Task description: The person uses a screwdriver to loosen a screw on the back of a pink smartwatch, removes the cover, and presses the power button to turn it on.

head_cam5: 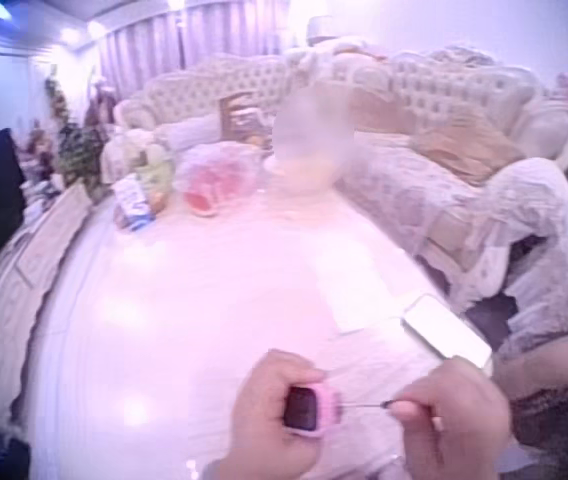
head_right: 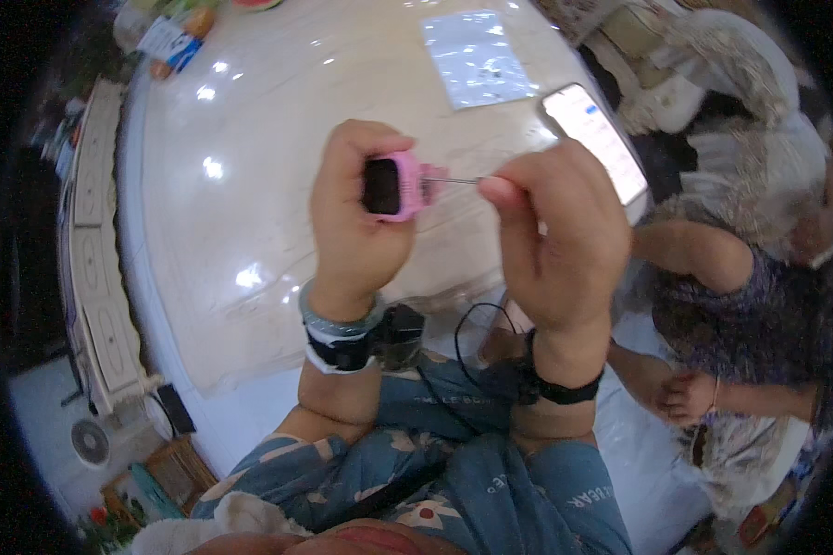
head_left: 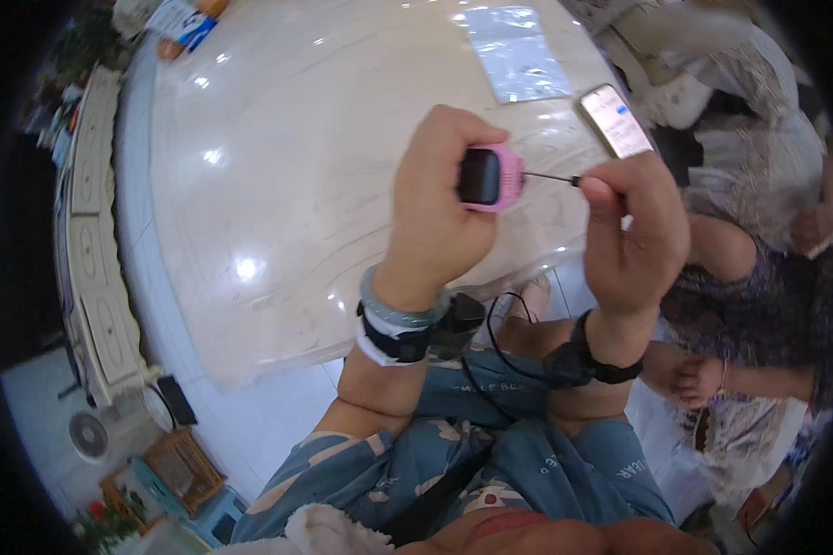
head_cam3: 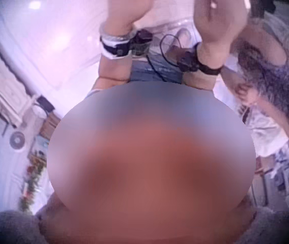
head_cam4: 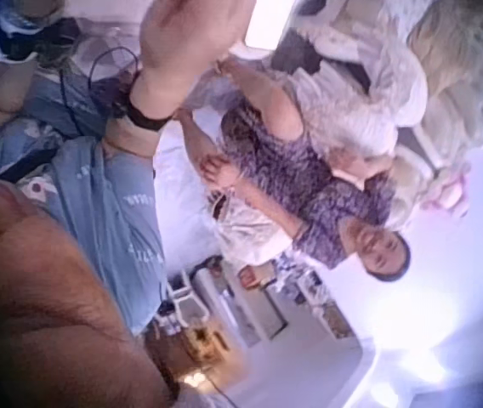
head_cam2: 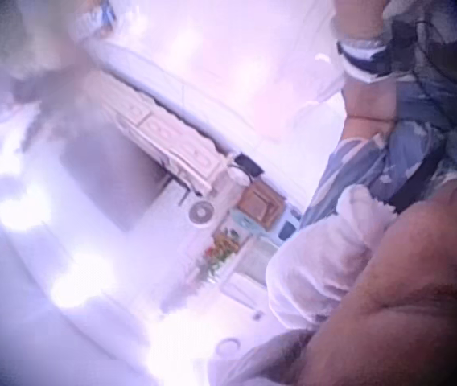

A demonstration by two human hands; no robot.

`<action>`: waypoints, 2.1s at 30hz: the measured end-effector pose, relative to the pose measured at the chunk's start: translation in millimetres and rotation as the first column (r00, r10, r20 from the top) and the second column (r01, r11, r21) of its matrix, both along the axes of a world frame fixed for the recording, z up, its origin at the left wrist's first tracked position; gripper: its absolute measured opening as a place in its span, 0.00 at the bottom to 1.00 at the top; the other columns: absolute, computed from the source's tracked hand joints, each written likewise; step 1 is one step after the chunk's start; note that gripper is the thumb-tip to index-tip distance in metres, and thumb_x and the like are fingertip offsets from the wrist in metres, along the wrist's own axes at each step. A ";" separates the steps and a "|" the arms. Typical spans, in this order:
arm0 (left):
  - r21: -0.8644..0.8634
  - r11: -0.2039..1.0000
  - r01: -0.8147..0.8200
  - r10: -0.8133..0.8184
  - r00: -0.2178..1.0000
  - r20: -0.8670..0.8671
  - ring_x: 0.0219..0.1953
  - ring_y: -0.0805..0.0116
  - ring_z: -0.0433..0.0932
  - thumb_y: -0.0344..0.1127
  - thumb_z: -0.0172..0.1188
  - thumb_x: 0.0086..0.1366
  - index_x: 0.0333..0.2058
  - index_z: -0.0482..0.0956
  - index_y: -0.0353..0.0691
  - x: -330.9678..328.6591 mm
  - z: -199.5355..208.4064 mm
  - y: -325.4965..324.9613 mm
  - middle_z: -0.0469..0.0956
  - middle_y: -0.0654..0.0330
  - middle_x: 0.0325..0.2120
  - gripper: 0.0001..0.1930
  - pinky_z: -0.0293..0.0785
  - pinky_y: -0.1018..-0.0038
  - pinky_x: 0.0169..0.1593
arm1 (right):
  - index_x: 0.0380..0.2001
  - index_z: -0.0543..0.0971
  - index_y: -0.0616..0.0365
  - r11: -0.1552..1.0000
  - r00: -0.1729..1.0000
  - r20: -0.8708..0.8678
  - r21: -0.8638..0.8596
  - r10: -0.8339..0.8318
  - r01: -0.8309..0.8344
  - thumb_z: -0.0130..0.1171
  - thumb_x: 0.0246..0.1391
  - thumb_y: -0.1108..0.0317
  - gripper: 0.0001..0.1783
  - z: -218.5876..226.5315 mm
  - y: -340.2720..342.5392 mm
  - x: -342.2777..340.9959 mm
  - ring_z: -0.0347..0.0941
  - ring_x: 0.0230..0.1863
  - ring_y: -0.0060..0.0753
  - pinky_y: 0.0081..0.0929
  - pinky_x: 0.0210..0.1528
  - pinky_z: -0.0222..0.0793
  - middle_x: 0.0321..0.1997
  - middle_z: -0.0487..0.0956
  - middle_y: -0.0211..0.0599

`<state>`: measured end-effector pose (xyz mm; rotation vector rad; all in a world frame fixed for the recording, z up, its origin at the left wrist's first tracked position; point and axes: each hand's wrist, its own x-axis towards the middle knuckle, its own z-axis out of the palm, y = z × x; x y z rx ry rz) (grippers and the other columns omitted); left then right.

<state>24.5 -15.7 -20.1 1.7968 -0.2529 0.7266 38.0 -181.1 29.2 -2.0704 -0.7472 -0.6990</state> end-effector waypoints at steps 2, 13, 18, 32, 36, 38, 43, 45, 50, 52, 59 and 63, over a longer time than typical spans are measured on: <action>0.001 1.000 0.023 -0.023 0.999 -0.027 0.34 0.58 0.74 0.17 0.60 0.46 0.37 0.73 0.37 0.2 4.7 -1.9 0.72 0.55 0.33 0.17 0.71 0.73 0.39 | 0.25 0.75 0.61 0.999 0.993 -0.102 -0.017 -0.052 0.050 0.64 0.48 0.75 0.06 4.7 -4.2 -4.6 0.66 0.24 0.40 0.31 0.27 0.62 0.22 0.70 0.39; -0.034 0.999 0.028 -0.029 0.999 -0.046 0.34 0.64 0.74 0.15 0.61 0.46 0.37 0.72 0.37 -13.2 8.7 -5.7 0.72 0.57 0.32 0.18 0.70 0.76 0.39 | 0.32 0.74 0.61 1.000 0.999 -0.027 0.003 0.027 -0.027 0.59 0.40 0.82 0.12 -5.7 -8.1 -9.9 0.67 0.29 0.49 0.37 0.29 0.64 0.27 0.68 0.44; 0.084 0.995 0.049 -0.050 0.999 0.000 0.35 0.74 0.68 0.11 0.53 0.45 0.40 0.70 0.36 -11.5 3.4 -5.6 0.70 0.60 0.37 0.21 0.66 0.82 0.41 | 0.29 0.76 0.59 0.996 0.998 -0.052 -0.081 0.017 -0.022 0.61 0.41 0.78 0.09 -3.1 -19.1 -11.5 0.67 0.28 0.47 0.36 0.29 0.63 0.25 0.67 0.41; 0.073 0.997 0.018 -0.017 1.000 -0.009 0.34 0.67 0.73 0.13 0.58 0.44 0.37 0.73 0.36 -11.2 5.4 -12.9 0.72 0.58 0.33 0.19 0.69 0.78 0.39 | 0.30 0.75 0.59 0.993 0.993 -0.046 0.044 0.113 -0.111 0.63 0.43 0.77 0.09 -6.6 -19.5 -11.7 0.71 0.30 0.48 0.36 0.31 0.67 0.28 0.74 0.41; 0.052 0.998 0.036 -0.037 0.999 0.019 0.34 0.68 0.73 0.13 0.58 0.44 0.37 0.73 0.35 -10.4 2.8 -6.5 0.71 0.58 0.33 0.19 0.69 0.79 0.39 | 0.29 0.74 0.60 0.991 0.995 -0.020 0.086 0.101 -0.099 0.63 0.45 0.77 0.09 -3.8 -7.1 -13.5 0.71 0.30 0.49 0.35 0.32 0.68 0.27 0.74 0.41; 0.061 0.998 0.019 -0.020 1.000 0.022 0.34 0.68 0.73 0.13 0.58 0.44 0.37 0.73 0.35 -11.6 5.0 -4.9 0.71 0.58 0.33 0.19 0.69 0.79 0.39 | 0.29 0.74 0.60 0.988 0.993 -0.029 0.105 0.114 -0.110 0.63 0.46 0.76 0.08 -2.5 -4.6 -15.7 0.71 0.29 0.49 0.35 0.31 0.68 0.27 0.74 0.41; 0.019 0.999 0.043 -0.044 0.999 0.025 0.34 0.68 0.73 0.13 0.60 0.44 0.38 0.73 0.36 -11.6 6.7 -5.6 0.71 0.58 0.33 0.19 0.69 0.79 0.39 | 0.30 0.73 0.61 0.994 0.990 -0.089 0.040 0.105 -0.102 0.63 0.48 0.73 0.08 -4.7 -13.2 -12.3 0.71 0.28 0.47 0.34 0.30 0.68 0.27 0.73 0.42; 0.041 0.999 0.034 -0.033 0.999 -0.016 0.34 0.67 0.73 0.14 0.60 0.44 0.37 0.73 0.36 -12.9 7.1 -6.1 0.72 0.58 0.32 0.19 0.70 0.78 0.39 | 0.30 0.73 0.61 0.997 0.992 -0.104 -0.030 0.073 -0.076 0.63 0.48 0.73 0.08 0.3 -17.9 -13.9 0.70 0.28 0.48 0.35 0.30 0.67 0.27 0.72 0.43; 0.036 0.998 0.044 -0.043 0.999 -0.006 0.35 0.71 0.71 0.13 0.56 0.45 0.38 0.72 0.36 -13.2 4.1 -4.1 0.71 0.59 0.34 0.20 0.67 0.80 0.40 | 0.30 0.73 0.61 0.991 0.992 -0.125 -0.130 0.017 -0.034 0.62 0.46 0.76 0.08 2.7 -14.6 -16.6 0.68 0.28 0.50 0.37 0.30 0.65 0.26 0.70 0.44; 0.050 0.997 0.066 -0.066 0.998 -0.014 0.37 0.75 0.69 0.12 0.52 0.46 0.40 0.70 0.37 -12.7 3.1 -2.4 0.69 0.61 0.37 0.20 0.65 0.83 0.42 | 0.29 0.72 0.60 0.997 0.987 -0.155 0.059 0.052 -0.043 0.61 0.44 0.78 0.09 3.5 -7.8 -19.1 0.67 0.28 0.50 0.38 0.30 0.64 0.26 0.70 0.43; 0.038 0.999 0.023 -0.023 1.000 -0.010 0.33 0.66 0.73 0.13 0.58 0.44 0.37 0.73 0.36 -14.4 4.8 -6.5 0.72 0.57 0.32 0.19 0.70 0.78 0.37 | 0.29 0.71 0.62 0.985 0.989 -0.029 0.102 0.145 -0.141 0.60 0.43 0.81 0.10 -3.7 -7.7 -12.0 0.68 0.29 0.51 0.38 0.31 0.64 0.27 0.70 0.44; 0.054 0.998 -0.012 0.011 1.000 0.016 0.33 0.66 0.73 0.14 0.58 0.44 0.37 0.73 0.36 -15.3 4.8 -7.6 0.72 0.57 0.32 0.19 0.70 0.77 0.37 | 0.28 0.72 0.61 0.992 0.995 0.001 0.081 0.098 -0.097 0.62 0.44 0.79 0.09 -4.7 -4.8 -12.4 0.68 0.27 0.49 0.36 0.28 0.64 0.25 0.70 0.42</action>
